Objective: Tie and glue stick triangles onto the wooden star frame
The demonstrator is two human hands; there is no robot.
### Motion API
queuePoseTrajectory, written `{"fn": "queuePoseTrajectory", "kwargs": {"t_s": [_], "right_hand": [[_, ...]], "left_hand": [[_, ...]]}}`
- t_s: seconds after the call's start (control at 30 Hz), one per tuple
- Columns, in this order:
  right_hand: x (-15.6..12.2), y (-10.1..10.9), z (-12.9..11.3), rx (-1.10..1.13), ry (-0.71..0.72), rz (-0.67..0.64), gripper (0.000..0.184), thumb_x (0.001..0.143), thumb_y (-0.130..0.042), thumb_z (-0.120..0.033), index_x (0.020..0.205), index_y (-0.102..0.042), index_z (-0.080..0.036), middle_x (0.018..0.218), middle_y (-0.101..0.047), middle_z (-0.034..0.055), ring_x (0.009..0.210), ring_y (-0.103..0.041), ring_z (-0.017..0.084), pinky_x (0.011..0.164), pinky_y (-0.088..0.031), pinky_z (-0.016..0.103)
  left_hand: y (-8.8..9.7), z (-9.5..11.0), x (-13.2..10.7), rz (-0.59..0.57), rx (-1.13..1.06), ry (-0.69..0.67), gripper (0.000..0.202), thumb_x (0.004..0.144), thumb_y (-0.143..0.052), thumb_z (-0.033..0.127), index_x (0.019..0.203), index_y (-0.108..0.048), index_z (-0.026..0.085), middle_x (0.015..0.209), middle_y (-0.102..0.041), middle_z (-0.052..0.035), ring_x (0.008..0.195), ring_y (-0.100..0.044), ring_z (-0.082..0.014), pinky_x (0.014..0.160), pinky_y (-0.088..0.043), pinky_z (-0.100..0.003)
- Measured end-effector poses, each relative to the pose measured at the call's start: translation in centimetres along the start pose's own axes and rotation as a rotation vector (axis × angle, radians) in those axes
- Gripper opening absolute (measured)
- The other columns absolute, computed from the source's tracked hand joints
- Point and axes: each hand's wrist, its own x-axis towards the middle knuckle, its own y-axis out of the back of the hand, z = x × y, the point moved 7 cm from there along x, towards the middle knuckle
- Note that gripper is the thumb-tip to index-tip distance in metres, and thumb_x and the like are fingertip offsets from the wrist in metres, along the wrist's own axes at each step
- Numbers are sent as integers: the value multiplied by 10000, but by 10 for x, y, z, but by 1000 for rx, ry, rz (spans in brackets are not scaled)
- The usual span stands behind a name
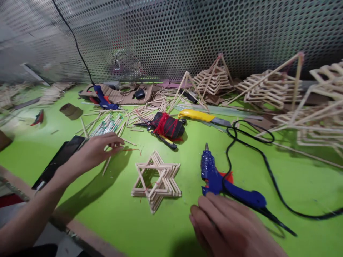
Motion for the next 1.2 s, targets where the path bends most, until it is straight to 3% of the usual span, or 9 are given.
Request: {"fn": "queuePoseTrajectory", "kwargs": {"t_s": [0.13,0.37,0.5,0.67,0.73,0.83,0.9,1.0,1.2], "right_hand": [[-7,-18,-3,-25,7,-108,265,984,-343,-108,964,-595,-186,830,-641,34,736,-601,176,638,-433,325],[4,-9,-3,-1,-18,13,270,962,-368,-91,903,-610,-197,827,-686,34,687,-607,164,577,-406,315],[9,1,-4,14,-19,55,282,975,-361,-119,866,-604,-211,800,-696,16,680,-625,158,580,-423,308],[20,18,-4,8,-110,54,211,1016,-383,-216,985,-592,-222,895,-700,22,794,-660,159,686,-477,282],[32,24,-5,-8,-131,62,212,1018,-366,-219,997,-578,-213,909,-690,39,789,-657,167,671,-485,282],[58,26,-2,-83,-142,-10,233,996,-350,-198,993,-583,-184,857,-661,53,649,-624,168,558,-465,301],[77,29,3,-157,-123,-53,231,981,-371,-189,1015,-598,-165,856,-645,62,607,-600,185,533,-449,329],[101,41,19,-99,-184,23,247,978,-440,-236,1164,-576,-145,977,-667,86,747,-638,218,610,-477,341],[126,44,42,103,-336,115,246,936,-569,-264,1165,-597,-177,967,-695,44,709,-611,167,597,-445,277]], "left_hand": [[-24,23,13,-58,-31,-84,188,939,-544,218,1051,-681,153,1027,-656,-79,904,-645,-205,767,-509,-321],[-37,36,28,-46,-65,-147,191,882,-458,48,860,-623,141,927,-623,-71,848,-586,-203,730,-460,-316],[-24,33,26,3,-146,-125,235,836,-409,-30,823,-558,151,787,-596,-29,715,-543,-164,614,-391,-270],[14,53,21,83,-378,-167,14,947,-546,169,945,-559,173,877,-619,-4,775,-592,-119,670,-486,-232],[32,69,21,136,-695,-233,56,918,-628,193,956,-595,170,892,-615,-2,796,-608,-105,733,-528,-231],[45,92,29,148,-968,-251,81,877,-696,191,900,-629,150,870,-631,3,794,-635,-79,732,-545,-180],[50,105,37,158,-1133,-276,104,851,-727,174,875,-632,138,837,-649,6,776,-655,-71,725,-553,-160],[51,117,50,135,-1293,-321,132,823,-756,157,874,-637,130,797,-677,9,743,-671,-66,702,-560,-142],[49,120,61,116,-1429,-332,232,745,-832,207,850,-638,134,764,-690,18,697,-680,-76,666,-575,-151]]}}
